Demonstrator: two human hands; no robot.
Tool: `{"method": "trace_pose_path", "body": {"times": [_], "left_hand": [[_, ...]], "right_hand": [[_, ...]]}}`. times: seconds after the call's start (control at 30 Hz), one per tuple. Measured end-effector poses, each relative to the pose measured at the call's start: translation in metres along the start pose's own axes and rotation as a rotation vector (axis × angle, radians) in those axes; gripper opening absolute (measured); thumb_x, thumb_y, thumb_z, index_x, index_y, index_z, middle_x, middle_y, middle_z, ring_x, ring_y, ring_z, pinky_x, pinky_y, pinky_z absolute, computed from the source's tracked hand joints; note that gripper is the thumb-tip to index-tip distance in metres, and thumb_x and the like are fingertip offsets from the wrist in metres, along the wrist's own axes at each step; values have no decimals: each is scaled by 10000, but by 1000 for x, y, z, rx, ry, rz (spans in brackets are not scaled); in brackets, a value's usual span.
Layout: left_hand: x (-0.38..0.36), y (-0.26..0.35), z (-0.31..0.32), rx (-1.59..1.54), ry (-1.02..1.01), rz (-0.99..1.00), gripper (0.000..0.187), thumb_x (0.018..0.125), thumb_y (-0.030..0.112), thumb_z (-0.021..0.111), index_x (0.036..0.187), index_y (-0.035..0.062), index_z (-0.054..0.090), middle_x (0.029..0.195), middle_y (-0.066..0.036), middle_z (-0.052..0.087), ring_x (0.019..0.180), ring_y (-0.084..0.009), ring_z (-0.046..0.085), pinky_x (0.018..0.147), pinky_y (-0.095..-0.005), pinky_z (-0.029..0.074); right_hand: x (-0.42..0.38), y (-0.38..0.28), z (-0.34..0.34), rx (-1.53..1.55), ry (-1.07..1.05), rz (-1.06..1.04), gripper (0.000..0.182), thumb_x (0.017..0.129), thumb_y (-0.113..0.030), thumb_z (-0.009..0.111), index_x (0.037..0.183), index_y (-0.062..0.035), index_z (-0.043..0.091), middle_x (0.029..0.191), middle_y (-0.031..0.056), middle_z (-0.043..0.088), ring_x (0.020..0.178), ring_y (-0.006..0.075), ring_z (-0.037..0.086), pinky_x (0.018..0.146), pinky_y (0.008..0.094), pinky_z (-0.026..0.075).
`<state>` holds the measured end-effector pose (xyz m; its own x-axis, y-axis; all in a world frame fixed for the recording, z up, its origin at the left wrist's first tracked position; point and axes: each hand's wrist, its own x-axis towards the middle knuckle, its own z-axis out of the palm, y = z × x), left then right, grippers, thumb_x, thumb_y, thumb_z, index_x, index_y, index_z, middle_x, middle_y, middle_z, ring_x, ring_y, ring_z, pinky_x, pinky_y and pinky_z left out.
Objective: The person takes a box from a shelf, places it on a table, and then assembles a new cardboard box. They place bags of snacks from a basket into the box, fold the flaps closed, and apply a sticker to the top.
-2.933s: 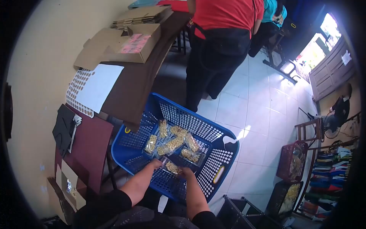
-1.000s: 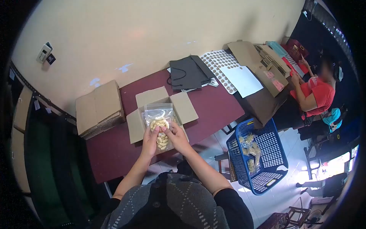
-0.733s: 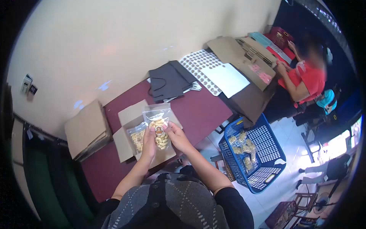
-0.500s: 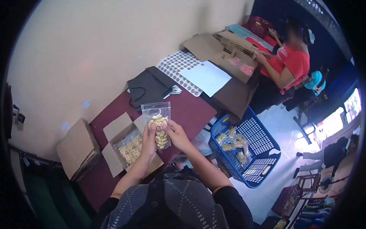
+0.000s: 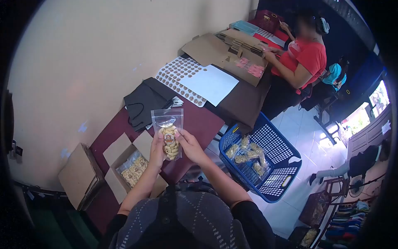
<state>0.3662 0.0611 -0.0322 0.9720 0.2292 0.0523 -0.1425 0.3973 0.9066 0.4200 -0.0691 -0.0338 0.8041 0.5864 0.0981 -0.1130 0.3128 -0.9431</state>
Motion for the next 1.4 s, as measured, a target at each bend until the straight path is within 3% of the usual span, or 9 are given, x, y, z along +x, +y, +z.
{"method": "trace_pose_path", "body": {"times": [0.17,0.43,0.6,0.7,1.0,1.13,1.3,1.37,1.4], "left_hand": [[4,-3,1,122,-1,53,380,958,249,480,1239,-1,424,1121,-94,557,990,-124,554,847,-253,445],[-10,-2,-17,116,134,24,518,996,408,251,1263,-11,396,1145,-112,542,1038,-156,548,901,-283,435],[-14,14,-16,265,70,21,472,881,101,600,1274,-5,361,1111,-68,537,959,-100,535,794,-234,462],[-18,6,-21,318,85,68,466,877,97,595,1268,5,360,1088,-64,538,957,-98,533,797,-237,461],[0,5,-27,220,158,79,567,835,31,605,1309,34,294,1134,-79,495,1018,-123,512,841,-264,454],[-5,5,-27,308,81,60,584,831,31,612,1315,23,286,1146,-95,493,1022,-129,510,854,-262,443],[-6,-2,-39,338,129,-9,521,847,85,610,1285,22,336,1134,-97,505,1022,-138,513,856,-265,437],[-4,-7,-48,521,80,247,480,848,120,625,1256,26,390,1146,-103,513,1025,-149,517,842,-257,438],[-6,-1,-41,341,204,265,342,837,144,655,1124,25,512,1050,-81,574,957,-131,549,814,-247,443]], "right_hand": [[12,-2,-5,-99,-32,-14,351,954,-214,495,1219,17,486,1076,52,591,986,97,531,875,260,416],[24,-10,13,-99,-144,65,342,926,-194,539,1188,23,506,1033,60,604,934,99,558,812,247,447],[35,-8,18,-99,-112,60,185,915,-181,540,1025,-34,571,900,10,598,834,56,526,738,210,427],[43,1,18,-115,-119,77,159,917,-181,536,982,-42,575,871,-8,588,804,50,523,725,203,423],[70,5,9,-127,-359,48,375,882,-204,616,1176,-7,490,998,57,603,921,103,558,791,241,459],[80,14,4,-121,-246,123,352,866,-187,636,1152,-18,518,1010,74,600,941,116,555,816,280,460],[82,11,1,-96,-128,-29,169,866,-171,637,820,-10,612,781,19,628,718,56,558,638,215,449],[79,14,1,-168,-166,16,183,850,-177,653,782,-10,623,731,23,620,688,60,556,622,223,452],[75,16,4,-289,-182,-33,191,840,-181,660,777,-3,631,704,29,617,668,62,558,610,225,451]]}}
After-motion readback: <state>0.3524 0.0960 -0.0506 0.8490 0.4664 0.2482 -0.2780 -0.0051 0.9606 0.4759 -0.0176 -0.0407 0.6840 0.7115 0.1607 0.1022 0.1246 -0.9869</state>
